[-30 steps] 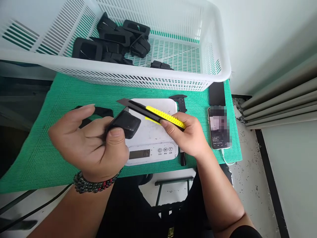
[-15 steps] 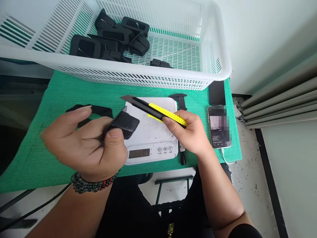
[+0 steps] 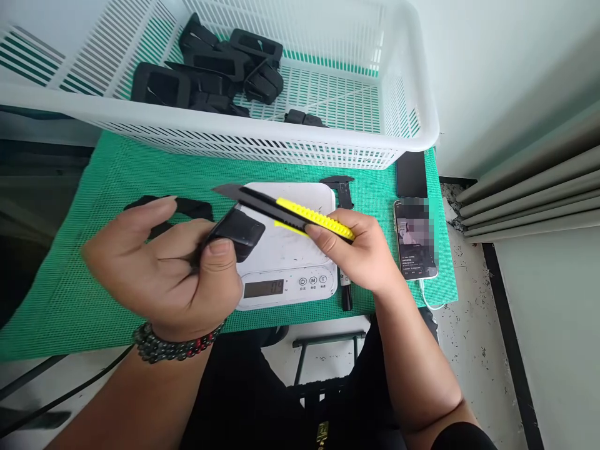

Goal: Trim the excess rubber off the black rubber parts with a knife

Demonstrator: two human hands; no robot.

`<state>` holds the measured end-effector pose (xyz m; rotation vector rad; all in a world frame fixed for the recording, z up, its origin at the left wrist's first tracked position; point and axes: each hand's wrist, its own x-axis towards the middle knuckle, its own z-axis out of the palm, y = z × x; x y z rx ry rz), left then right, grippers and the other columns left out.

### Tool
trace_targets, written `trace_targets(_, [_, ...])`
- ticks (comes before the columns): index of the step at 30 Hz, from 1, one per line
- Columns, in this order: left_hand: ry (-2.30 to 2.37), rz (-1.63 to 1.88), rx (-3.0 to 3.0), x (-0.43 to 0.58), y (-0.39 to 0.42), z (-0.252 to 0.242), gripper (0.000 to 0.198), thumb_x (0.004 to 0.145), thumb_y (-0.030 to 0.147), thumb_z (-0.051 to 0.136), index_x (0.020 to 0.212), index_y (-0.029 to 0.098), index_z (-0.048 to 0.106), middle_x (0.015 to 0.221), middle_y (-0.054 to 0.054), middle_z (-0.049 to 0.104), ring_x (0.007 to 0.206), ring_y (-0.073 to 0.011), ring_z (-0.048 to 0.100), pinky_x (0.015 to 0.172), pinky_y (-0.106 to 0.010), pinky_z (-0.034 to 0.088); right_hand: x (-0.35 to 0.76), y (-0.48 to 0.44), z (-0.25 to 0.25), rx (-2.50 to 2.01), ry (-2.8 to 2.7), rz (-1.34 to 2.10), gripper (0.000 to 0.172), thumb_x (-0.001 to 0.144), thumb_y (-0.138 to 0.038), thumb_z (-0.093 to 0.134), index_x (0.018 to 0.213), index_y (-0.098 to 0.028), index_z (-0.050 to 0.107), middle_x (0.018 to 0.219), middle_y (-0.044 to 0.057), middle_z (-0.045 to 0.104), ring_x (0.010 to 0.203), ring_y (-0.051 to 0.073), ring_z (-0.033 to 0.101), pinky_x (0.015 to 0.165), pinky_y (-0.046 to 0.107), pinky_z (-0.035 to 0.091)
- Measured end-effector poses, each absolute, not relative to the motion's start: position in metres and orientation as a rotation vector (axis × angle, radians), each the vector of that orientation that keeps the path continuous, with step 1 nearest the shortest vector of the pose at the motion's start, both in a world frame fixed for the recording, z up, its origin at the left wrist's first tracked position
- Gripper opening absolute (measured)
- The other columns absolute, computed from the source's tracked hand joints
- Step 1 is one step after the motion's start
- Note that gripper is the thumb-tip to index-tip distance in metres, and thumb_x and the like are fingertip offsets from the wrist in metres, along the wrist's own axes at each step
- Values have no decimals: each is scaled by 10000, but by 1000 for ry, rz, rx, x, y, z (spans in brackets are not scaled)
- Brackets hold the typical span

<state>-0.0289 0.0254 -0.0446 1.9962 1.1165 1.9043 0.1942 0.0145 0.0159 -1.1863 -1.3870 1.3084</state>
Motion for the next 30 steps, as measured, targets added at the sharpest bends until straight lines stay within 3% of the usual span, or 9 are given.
trace_targets(3, [1121, 1941, 2070, -25, 26, -37, 398, 899, 375, 747, 1232, 189, 633, 970, -31, 682, 631, -116, 658, 633, -322, 616, 194, 13, 16, -1142, -1441, 1358, 478, 861, -558, 813, 647, -220, 550, 589, -62, 428, 550, 91, 349, 509, 280, 276])
trace_targets(5, [1085, 1921, 2191, -24, 26, -32, 343, 925, 335, 681, 1231, 184, 643, 906, -15, 670, 604, -104, 636, 592, -286, 585, 194, 14, 15, -1217, -1476, 1261, 458, 884, -525, 789, 649, -214, 548, 607, -57, 432, 569, 91, 351, 518, 278, 266])
trace_targets(8, [1007, 1899, 2343, -23, 26, -24, 417, 934, 283, 632, 1337, 180, 617, 801, 19, 621, 563, -88, 577, 525, -236, 505, 194, 16, 12, -1358, -1464, 1093, 449, 905, -485, 761, 644, -212, 517, 616, -56, 418, 586, 90, 345, 527, 276, 253])
trace_targets(14, [1116, 1920, 2285, -23, 24, -23, 246, 949, 233, 618, 1177, 145, 647, 1217, -89, 636, 725, -91, 638, 663, -298, 578, 195, 16, 15, -1143, -1411, 1353, 470, 865, -538, 808, 644, -218, 545, 577, -67, 420, 541, 86, 355, 503, 268, 288])
trace_targets(19, [1020, 1841, 2300, -30, 24, -34, 383, 935, 338, 625, 1286, 184, 607, 979, -29, 592, 657, -98, 584, 558, -268, 498, 195, 17, 13, -1311, -1447, 1203, 413, 902, -444, 768, 648, -209, 543, 597, -66, 400, 557, 80, 326, 496, 263, 243])
trace_targets(21, [1049, 1847, 2309, -31, 24, -36, 373, 940, 339, 622, 1278, 182, 606, 996, -33, 591, 689, -111, 602, 606, -299, 525, 195, 18, 12, -1346, -1423, 1172, 413, 896, -436, 775, 647, -209, 537, 595, -67, 397, 557, 78, 324, 491, 263, 233])
trace_targets(26, [1143, 1913, 2179, -24, 22, -30, 175, 969, 261, 634, 1108, 155, 620, 1340, -117, 554, 905, -150, 668, 817, -386, 580, 196, 15, 15, -1128, -1400, 1408, 485, 847, -536, 833, 637, -220, 530, 559, -77, 399, 519, 77, 327, 475, 263, 252])
trace_targets(30, [1118, 1918, 2235, -22, 22, -25, 184, 971, 241, 621, 1129, 146, 620, 1320, -111, 569, 870, -132, 657, 802, -370, 574, 196, 15, 15, -1126, -1474, 1370, 449, 893, -478, 780, 630, -214, 529, 590, -68, 401, 539, 76, 321, 487, 265, 257])
